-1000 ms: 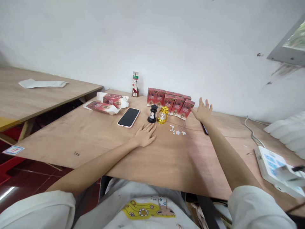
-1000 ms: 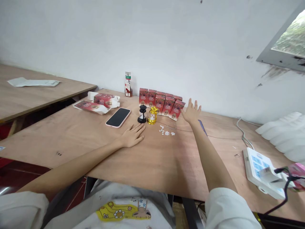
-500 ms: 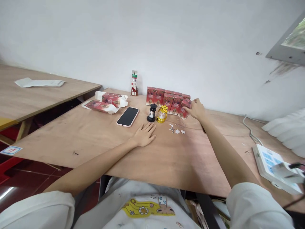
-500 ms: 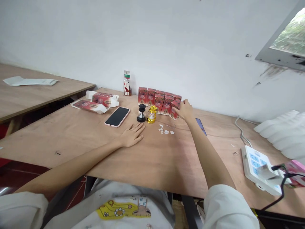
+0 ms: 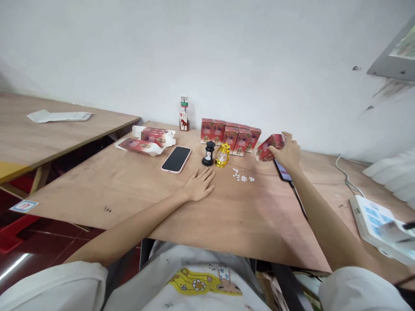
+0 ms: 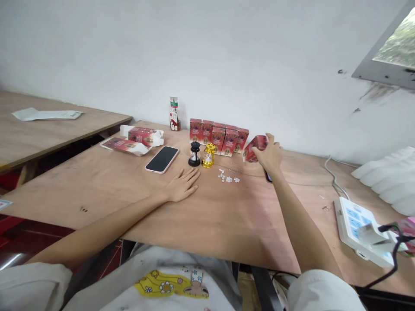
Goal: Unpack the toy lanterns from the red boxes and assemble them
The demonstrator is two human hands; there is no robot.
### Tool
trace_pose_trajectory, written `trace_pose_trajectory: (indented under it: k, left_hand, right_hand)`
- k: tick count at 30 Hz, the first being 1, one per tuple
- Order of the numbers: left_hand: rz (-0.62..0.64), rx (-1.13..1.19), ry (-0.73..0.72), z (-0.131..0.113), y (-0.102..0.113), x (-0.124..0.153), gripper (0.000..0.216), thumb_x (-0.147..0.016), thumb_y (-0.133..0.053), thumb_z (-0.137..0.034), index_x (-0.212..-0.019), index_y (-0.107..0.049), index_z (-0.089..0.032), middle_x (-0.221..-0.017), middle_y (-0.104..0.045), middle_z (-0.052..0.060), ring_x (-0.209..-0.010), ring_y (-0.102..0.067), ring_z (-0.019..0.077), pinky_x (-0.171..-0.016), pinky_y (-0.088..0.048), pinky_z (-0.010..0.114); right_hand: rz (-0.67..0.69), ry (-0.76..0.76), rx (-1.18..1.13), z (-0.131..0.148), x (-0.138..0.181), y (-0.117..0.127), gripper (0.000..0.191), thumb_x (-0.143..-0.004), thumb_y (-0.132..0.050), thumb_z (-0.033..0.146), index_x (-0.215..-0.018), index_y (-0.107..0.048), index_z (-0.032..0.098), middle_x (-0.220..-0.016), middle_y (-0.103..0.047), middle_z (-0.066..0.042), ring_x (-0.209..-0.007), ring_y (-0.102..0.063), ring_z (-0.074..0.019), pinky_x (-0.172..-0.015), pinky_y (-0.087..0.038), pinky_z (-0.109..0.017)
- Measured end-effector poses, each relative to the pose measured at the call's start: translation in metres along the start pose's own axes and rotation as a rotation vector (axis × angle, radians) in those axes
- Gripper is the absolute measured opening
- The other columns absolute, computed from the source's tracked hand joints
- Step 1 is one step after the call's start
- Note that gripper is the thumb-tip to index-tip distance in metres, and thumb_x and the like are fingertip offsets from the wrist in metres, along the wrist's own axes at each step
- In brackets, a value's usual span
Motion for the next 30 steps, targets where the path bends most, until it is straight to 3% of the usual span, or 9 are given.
trace_pose_trajectory:
  k: [2,4,7,10,15,17,20,24,30]
  left_hand:
    - [-0.001,0.012,-0.007,-0.001,-0.001,-0.001,0.062,-0.093,-0.022,-0.044,-0.147,-0.02,-0.013,-0.154,-0.015,0.011,-0.143,-0.011,0.024,-0.115,-0.008,0.049]
    - [-0.002,0.033,-0.007,0.0,-0.001,-0.001,0.062,-0.093,-0.023,-0.043,-0.147,-0.02,-0.012,-0.154,-0.015,0.012,-0.144,-0.01,0.024,-0.115,-0.006,0.05]
    - [-0.001,0.12,-0.002,0.002,-0.001,-0.003,0.065,-0.092,-0.027,-0.045,-0.146,-0.021,-0.009,-0.154,-0.015,0.013,-0.144,-0.009,0.0243,-0.115,-0.001,0.049]
    - [-0.02,0.381,0.026,0.008,0.004,-0.004,0.079,-0.083,-0.044,-0.057,-0.145,-0.025,-0.01,-0.153,-0.019,0.015,-0.143,-0.012,0.0274,-0.115,-0.001,0.048]
    - [-0.213,1.242,0.073,0.028,0.021,-0.007,0.075,-0.073,-0.061,-0.056,-0.135,-0.043,-0.018,-0.141,-0.046,0.011,-0.129,-0.043,0.03,-0.106,-0.034,0.041]
    - [-0.231,1.433,0.15,0.035,0.019,-0.008,0.073,-0.066,-0.07,-0.052,-0.127,-0.05,-0.017,-0.129,-0.057,0.012,-0.118,-0.053,0.0303,-0.098,-0.041,0.04]
    - [-0.166,1.529,0.229,0.037,0.013,-0.01,0.071,-0.057,-0.079,-0.047,-0.116,-0.058,-0.013,-0.11,-0.067,0.012,-0.1,-0.063,0.028,-0.088,-0.046,0.039]
    - [-0.179,1.559,0.23,0.036,0.015,-0.009,0.056,-0.055,-0.081,-0.044,-0.099,-0.065,-0.013,-0.091,-0.072,0.008,-0.086,-0.066,0.0233,-0.081,-0.048,0.034]
    - [-0.228,1.713,0.269,0.041,0.018,-0.008,0.045,-0.054,-0.082,-0.036,-0.09,-0.067,-0.012,-0.081,-0.072,0.006,-0.074,-0.067,0.0179,-0.071,-0.049,0.026]
  right_hand:
    - [-0.075,-0.056,-0.216,-0.004,0.017,0.013,0.06,-0.062,-0.066,0.037,-0.113,-0.04,0.022,-0.095,-0.055,-0.007,-0.09,-0.055,-0.0263,-0.08,-0.042,-0.045]
    - [-0.03,-0.126,-0.566,-0.005,0.04,0.007,0.058,-0.06,-0.069,0.037,-0.108,-0.038,0.024,-0.086,-0.056,-0.001,-0.078,-0.057,-0.0195,-0.073,-0.047,-0.039]
    - [0.145,-0.254,-1.052,0.008,0.082,-0.025,0.057,-0.056,-0.073,0.038,-0.097,-0.036,0.026,-0.088,-0.06,0.003,-0.076,-0.06,-0.0153,-0.068,-0.051,-0.032]
    - [0.258,-0.319,-1.218,0.03,0.121,-0.054,0.058,-0.051,-0.079,0.034,-0.092,-0.038,0.026,-0.091,-0.063,0.003,-0.081,-0.062,-0.0146,-0.069,-0.052,-0.029]
    - [0.393,-0.238,-1.244,0.066,0.163,-0.071,0.056,-0.059,-0.079,0.035,-0.099,-0.041,0.028,-0.097,-0.064,0.003,-0.085,-0.063,-0.0149,-0.076,-0.052,-0.03]
    - [0.462,-0.196,-1.196,0.074,0.173,-0.075,0.049,-0.066,-0.073,0.041,-0.102,-0.043,0.027,-0.097,-0.063,0.001,-0.088,-0.062,-0.0154,-0.079,-0.051,-0.031]
    - [0.469,-0.184,-1.135,0.077,0.179,-0.08,0.041,-0.074,-0.063,0.051,-0.1,-0.045,0.026,-0.101,-0.061,-0.001,-0.095,-0.059,-0.0164,-0.087,-0.048,-0.033]
    - [0.365,-0.161,-1.04,0.073,0.175,-0.085,0.037,-0.079,-0.052,0.058,-0.093,-0.049,0.025,-0.098,-0.059,-0.001,-0.097,-0.056,-0.0171,-0.092,-0.045,-0.035]
    - [0.336,-0.38,-1.224,0.064,0.175,-0.095,0.034,-0.083,-0.045,0.055,-0.102,-0.048,0.027,-0.1,-0.059,-0.001,-0.085,-0.06,-0.0175,-0.073,-0.054,-0.037]
Point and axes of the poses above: each hand's wrist, its own x-axis away from the middle knuckle, its own y-axis out of the back of the hand, z = x × y, the point moved 7 cm from there along -x, towards the middle knuckle
